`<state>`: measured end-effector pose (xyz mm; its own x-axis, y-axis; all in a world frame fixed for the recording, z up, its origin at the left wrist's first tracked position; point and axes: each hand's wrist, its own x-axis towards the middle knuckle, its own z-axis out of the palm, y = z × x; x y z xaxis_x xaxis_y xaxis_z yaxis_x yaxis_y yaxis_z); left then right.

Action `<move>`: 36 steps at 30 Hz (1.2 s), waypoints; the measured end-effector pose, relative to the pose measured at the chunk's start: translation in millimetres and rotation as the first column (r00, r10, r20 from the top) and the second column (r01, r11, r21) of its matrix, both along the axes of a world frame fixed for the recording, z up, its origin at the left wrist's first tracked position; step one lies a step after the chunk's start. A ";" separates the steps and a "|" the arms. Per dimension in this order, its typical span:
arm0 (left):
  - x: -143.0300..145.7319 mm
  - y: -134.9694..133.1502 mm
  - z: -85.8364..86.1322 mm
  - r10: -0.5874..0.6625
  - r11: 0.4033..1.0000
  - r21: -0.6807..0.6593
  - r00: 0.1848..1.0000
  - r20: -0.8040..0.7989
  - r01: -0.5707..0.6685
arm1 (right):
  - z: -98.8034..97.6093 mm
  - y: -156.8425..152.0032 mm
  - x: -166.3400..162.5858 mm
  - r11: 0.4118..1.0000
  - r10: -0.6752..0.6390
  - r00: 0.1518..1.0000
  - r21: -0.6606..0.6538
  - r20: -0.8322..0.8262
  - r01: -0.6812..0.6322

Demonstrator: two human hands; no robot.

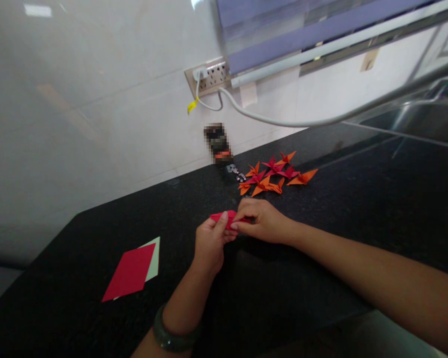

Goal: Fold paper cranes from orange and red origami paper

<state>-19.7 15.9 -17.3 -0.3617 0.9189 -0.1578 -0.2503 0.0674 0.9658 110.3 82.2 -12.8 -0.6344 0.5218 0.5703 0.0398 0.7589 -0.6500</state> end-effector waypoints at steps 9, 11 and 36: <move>3.9 -3.1 -2.6 -0.016 0.999 0.032 0.973 -0.229 0.024 | -0.7 6.9 -4.1 0.895 -0.151 0.987 -0.414 0.063 0.163; 4.0 -3.5 -2.8 -0.027 0.999 0.036 0.969 -0.244 0.036 | -1.1 7.9 -3.8 0.898 -0.116 0.990 -0.417 0.075 0.137; 4.9 -4.9 -0.1 -0.021 1.000 0.011 0.959 -0.281 0.025 | 5.7 3.3 0.0 0.939 -0.035 0.992 -0.335 0.120 0.074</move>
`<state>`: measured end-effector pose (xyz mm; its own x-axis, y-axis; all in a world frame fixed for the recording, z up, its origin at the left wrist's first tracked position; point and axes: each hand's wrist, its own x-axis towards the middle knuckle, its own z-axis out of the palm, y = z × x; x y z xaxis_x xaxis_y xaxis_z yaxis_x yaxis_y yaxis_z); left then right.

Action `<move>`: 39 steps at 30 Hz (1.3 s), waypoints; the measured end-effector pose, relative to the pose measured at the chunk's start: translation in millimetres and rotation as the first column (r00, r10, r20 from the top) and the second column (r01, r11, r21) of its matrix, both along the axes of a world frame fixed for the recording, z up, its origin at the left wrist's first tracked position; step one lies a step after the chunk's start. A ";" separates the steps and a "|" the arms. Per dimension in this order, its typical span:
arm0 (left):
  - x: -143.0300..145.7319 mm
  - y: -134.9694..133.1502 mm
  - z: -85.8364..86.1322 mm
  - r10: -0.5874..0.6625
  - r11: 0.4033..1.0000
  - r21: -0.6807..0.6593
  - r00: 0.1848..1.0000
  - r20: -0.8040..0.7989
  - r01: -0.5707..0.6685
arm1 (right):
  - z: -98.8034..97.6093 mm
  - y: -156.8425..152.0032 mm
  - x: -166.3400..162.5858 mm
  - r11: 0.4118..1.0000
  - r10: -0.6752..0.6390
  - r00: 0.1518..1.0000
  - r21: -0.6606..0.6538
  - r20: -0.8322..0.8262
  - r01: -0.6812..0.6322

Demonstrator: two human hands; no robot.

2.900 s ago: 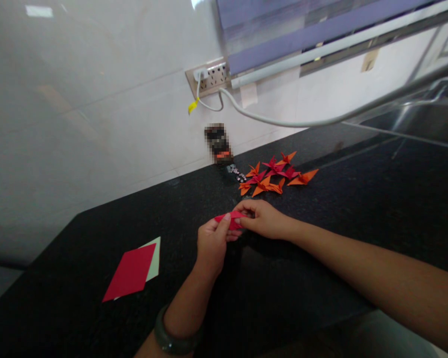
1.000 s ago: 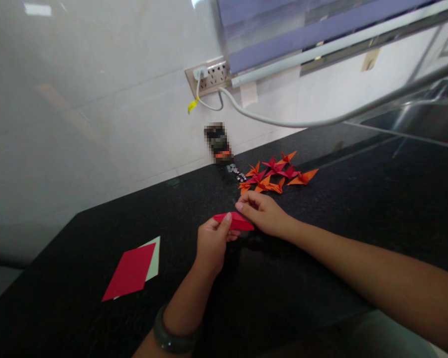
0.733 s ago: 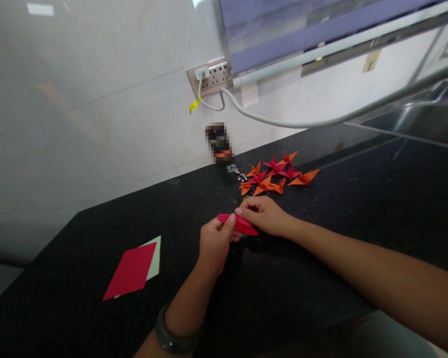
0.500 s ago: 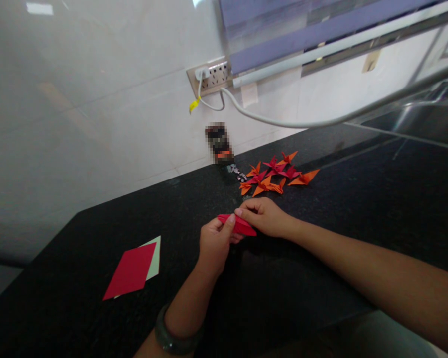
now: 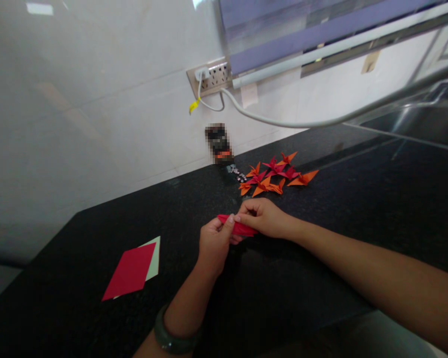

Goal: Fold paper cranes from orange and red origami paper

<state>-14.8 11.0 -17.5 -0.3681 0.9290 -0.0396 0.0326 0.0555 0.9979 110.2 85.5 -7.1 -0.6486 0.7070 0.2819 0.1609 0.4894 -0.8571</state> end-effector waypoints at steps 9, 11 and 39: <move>0.0 -0.5 -0.1 -0.011 1.000 0.009 1.000 0.003 0.011 | 3.0 0.1 1.9 0.999 -0.002 0.999 0.053 0.050 -0.001; -0.1 -0.7 0.4 -0.011 1.000 0.004 1.000 0.002 0.011 | 2.7 0.2 1.5 0.997 -0.009 0.998 0.073 0.056 0.005; -0.1 -0.6 3.7 -0.102 0.994 -0.044 0.995 -0.008 0.102 | -1.6 -6.5 -0.5 0.990 0.068 0.984 0.107 0.165 -0.087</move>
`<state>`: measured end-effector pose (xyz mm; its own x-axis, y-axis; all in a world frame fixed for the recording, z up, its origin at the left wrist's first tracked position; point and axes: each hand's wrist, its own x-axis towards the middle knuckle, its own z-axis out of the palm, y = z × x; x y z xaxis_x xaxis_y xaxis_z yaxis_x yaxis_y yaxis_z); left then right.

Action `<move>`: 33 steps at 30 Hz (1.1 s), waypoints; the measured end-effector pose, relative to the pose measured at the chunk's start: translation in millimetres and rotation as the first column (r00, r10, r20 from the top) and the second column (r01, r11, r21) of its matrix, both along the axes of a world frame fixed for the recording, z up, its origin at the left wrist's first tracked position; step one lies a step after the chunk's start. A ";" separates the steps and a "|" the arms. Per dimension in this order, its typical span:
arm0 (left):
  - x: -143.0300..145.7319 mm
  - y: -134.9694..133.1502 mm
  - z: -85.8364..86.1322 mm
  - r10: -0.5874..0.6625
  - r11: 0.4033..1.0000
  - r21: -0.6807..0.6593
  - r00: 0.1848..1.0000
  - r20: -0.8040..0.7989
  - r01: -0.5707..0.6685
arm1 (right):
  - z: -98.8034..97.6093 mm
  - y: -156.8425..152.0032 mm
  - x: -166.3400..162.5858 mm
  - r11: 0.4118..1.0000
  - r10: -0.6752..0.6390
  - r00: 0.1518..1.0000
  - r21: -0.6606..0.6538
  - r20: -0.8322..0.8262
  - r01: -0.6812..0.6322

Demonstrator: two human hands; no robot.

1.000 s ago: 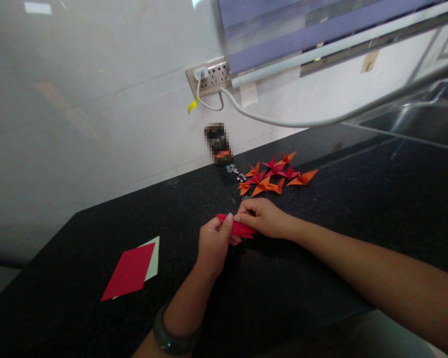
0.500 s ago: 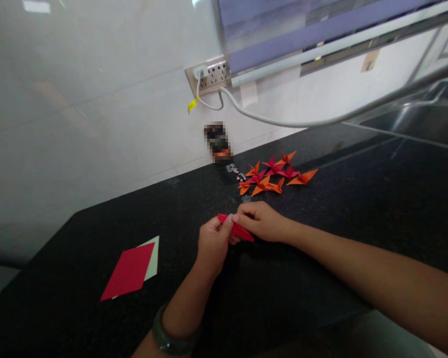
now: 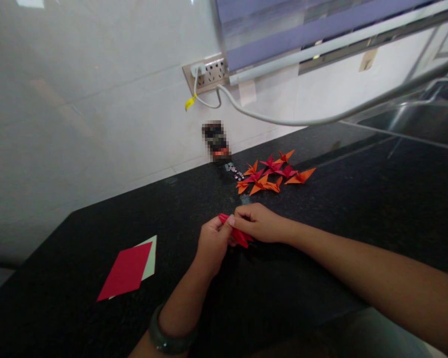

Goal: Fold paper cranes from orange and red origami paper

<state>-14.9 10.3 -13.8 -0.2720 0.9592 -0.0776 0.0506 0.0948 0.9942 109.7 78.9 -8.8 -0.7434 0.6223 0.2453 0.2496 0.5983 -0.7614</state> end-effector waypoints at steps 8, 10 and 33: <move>-2.0 1.7 -3.8 -0.033 0.999 -0.035 0.999 -0.012 0.033 | -1.3 2.6 0.5 1.000 0.017 0.999 0.018 0.043 -0.018; -2.9 2.4 -4.9 -0.040 0.998 -0.044 0.999 -0.024 0.039 | -0.9 3.0 0.3 1.000 0.022 0.998 0.019 0.056 -0.023; -4.5 1.9 -7.3 -0.050 0.998 -0.026 0.999 0.002 0.050 | 3.5 3.9 1.8 0.987 0.077 0.997 -0.145 -0.003 -0.077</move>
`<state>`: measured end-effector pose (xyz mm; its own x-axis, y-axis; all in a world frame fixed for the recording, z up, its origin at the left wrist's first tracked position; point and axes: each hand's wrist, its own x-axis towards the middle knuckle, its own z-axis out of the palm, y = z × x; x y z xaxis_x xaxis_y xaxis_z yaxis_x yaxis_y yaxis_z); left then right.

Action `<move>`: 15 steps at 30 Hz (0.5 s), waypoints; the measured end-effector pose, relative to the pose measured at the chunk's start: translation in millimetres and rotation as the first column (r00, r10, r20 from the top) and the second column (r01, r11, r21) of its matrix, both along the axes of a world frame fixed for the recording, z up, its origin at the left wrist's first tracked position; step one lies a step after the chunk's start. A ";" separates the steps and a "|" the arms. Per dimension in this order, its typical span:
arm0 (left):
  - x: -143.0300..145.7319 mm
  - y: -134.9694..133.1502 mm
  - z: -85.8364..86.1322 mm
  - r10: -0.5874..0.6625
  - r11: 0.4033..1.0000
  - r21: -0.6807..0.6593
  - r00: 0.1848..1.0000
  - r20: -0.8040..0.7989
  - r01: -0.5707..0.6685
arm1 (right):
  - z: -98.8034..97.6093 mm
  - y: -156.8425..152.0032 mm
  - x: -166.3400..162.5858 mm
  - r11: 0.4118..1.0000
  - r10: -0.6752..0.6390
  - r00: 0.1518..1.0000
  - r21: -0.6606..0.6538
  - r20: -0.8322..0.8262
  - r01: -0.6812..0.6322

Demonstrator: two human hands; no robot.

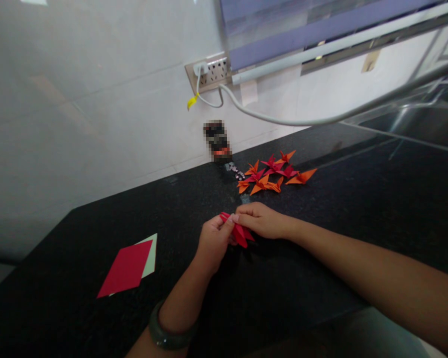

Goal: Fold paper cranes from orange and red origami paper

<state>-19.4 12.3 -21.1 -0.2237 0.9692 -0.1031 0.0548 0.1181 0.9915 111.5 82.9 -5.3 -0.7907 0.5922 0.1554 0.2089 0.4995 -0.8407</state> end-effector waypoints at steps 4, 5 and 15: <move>1.1 0.0 1.9 0.016 1.000 0.014 1.000 -0.019 -0.015 | -0.1 1.1 0.5 1.000 0.001 1.000 -0.005 -0.009 -0.001; 1.2 0.3 2.2 0.026 1.000 0.018 0.999 -0.019 -0.026 | -0.1 1.5 0.3 1.000 -0.015 1.000 0.005 -0.006 0.015; 0.2 -0.1 1.4 0.016 0.996 0.082 0.997 0.073 -0.022 | 1.6 -0.1 -2.9 0.966 -0.224 0.972 0.114 -0.065 0.231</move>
<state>-19.3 12.2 -19.7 -0.2371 0.9707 -0.0389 -0.0187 0.0355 0.9992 108.7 82.8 -3.6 -0.6266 0.7301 0.2728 0.2874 0.5418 -0.7898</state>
